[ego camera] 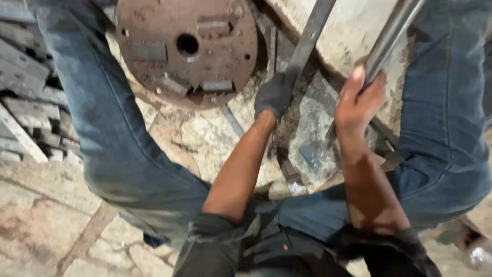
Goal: Bending and fitting metal strips using a round jig and a hammer.
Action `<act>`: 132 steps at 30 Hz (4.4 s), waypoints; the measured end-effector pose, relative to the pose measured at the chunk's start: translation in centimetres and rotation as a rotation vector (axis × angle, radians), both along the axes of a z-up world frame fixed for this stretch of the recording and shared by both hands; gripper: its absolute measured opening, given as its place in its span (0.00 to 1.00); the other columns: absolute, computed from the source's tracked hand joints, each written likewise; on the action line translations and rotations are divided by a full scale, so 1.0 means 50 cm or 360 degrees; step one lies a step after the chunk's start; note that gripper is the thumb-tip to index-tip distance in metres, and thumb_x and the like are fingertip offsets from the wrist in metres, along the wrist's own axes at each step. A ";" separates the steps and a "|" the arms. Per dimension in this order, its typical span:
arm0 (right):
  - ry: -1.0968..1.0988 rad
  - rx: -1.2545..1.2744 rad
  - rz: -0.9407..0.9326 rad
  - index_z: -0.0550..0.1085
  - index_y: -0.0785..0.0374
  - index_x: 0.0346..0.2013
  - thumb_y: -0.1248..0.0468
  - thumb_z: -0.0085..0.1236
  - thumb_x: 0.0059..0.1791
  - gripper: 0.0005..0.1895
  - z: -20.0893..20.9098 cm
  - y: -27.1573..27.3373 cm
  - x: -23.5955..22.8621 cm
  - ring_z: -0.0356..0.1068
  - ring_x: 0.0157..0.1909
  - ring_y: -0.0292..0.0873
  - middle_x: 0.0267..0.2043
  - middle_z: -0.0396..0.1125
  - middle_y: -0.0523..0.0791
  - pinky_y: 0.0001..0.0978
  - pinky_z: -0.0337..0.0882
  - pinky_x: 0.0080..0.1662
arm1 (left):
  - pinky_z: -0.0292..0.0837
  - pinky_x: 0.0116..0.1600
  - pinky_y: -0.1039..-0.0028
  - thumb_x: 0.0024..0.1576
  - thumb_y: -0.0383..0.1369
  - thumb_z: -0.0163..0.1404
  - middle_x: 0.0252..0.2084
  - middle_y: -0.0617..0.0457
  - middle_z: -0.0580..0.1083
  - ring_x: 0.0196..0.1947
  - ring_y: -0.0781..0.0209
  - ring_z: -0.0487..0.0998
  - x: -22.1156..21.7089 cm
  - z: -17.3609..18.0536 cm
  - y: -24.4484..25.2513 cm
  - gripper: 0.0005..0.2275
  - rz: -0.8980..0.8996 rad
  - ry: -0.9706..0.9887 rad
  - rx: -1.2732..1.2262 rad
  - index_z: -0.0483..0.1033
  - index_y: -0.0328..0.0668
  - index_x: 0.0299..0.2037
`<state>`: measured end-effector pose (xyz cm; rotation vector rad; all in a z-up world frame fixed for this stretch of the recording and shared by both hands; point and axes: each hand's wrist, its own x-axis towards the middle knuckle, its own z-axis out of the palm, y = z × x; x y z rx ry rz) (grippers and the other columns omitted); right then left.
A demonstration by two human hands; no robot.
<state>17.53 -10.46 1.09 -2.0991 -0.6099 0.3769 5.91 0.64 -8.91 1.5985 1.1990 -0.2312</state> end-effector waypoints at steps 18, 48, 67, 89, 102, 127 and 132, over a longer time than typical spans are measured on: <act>-0.0453 -0.0028 -0.0015 0.71 0.73 0.50 0.56 0.53 0.61 0.18 -0.103 -0.042 0.003 0.69 0.29 0.49 0.30 0.68 0.51 0.43 0.68 0.34 | 0.73 0.46 0.55 0.59 0.61 0.33 0.30 0.44 0.81 0.37 0.44 0.83 -0.088 0.059 -0.078 0.29 0.0129 0.0031 -0.0274 0.78 0.46 0.45; -0.0331 -0.0285 0.0219 0.71 0.70 0.50 0.55 0.73 0.49 0.26 -0.157 -0.003 -0.046 0.71 0.45 0.58 0.44 0.69 0.57 0.50 0.70 0.47 | 0.79 0.41 0.69 0.58 0.54 0.52 0.35 0.46 0.81 0.33 0.60 0.82 -0.125 0.063 -0.084 0.26 -0.0452 -0.0743 -0.0883 0.81 0.31 0.45; 0.1057 0.0004 -0.0083 0.69 0.65 0.50 0.50 0.55 0.51 0.23 0.012 -0.049 -0.106 0.69 0.36 0.38 0.40 0.76 0.46 0.32 0.66 0.34 | 0.72 0.45 0.49 0.55 0.47 0.59 0.35 0.37 0.78 0.38 0.35 0.79 -0.130 -0.023 -0.084 0.19 -0.0140 0.0158 0.0594 0.72 0.38 0.41; 0.1087 0.0338 -0.0038 0.77 0.65 0.58 0.50 0.52 0.58 0.23 0.039 -0.091 -0.151 0.59 0.39 0.32 0.44 0.70 0.38 0.25 0.59 0.41 | 0.73 0.48 0.54 0.52 0.50 0.58 0.41 0.41 0.78 0.44 0.41 0.80 -0.117 -0.094 -0.143 0.22 -0.0081 0.0387 0.0453 0.72 0.40 0.44; 0.0883 0.0479 -0.0004 0.76 0.68 0.57 0.55 0.54 0.58 0.21 -0.023 -0.053 -0.158 0.62 0.46 0.33 0.46 0.67 0.39 0.26 0.61 0.49 | 0.73 0.41 0.67 0.59 0.45 0.55 0.33 0.50 0.74 0.32 0.62 0.74 -0.169 -0.031 -0.084 0.19 0.0096 -0.0605 -0.0458 0.70 0.36 0.46; 0.1067 0.0574 -0.0048 0.76 0.67 0.53 0.53 0.62 0.53 0.22 0.002 -0.063 -0.154 0.65 0.51 0.33 0.46 0.70 0.39 0.28 0.62 0.55 | 0.75 0.45 0.77 0.61 0.38 0.58 0.39 0.55 0.76 0.38 0.70 0.73 -0.123 0.179 -0.083 0.28 0.0339 -0.1155 -0.0248 0.64 0.42 0.71; 0.1155 0.0546 -0.0041 0.75 0.67 0.54 0.52 0.63 0.53 0.24 -0.029 -0.073 -0.147 0.67 0.52 0.35 0.47 0.70 0.39 0.30 0.64 0.57 | 0.76 0.48 0.77 0.63 0.37 0.56 0.47 0.54 0.78 0.42 0.70 0.76 -0.127 0.184 -0.072 0.26 0.0400 -0.1355 -0.0367 0.65 0.41 0.70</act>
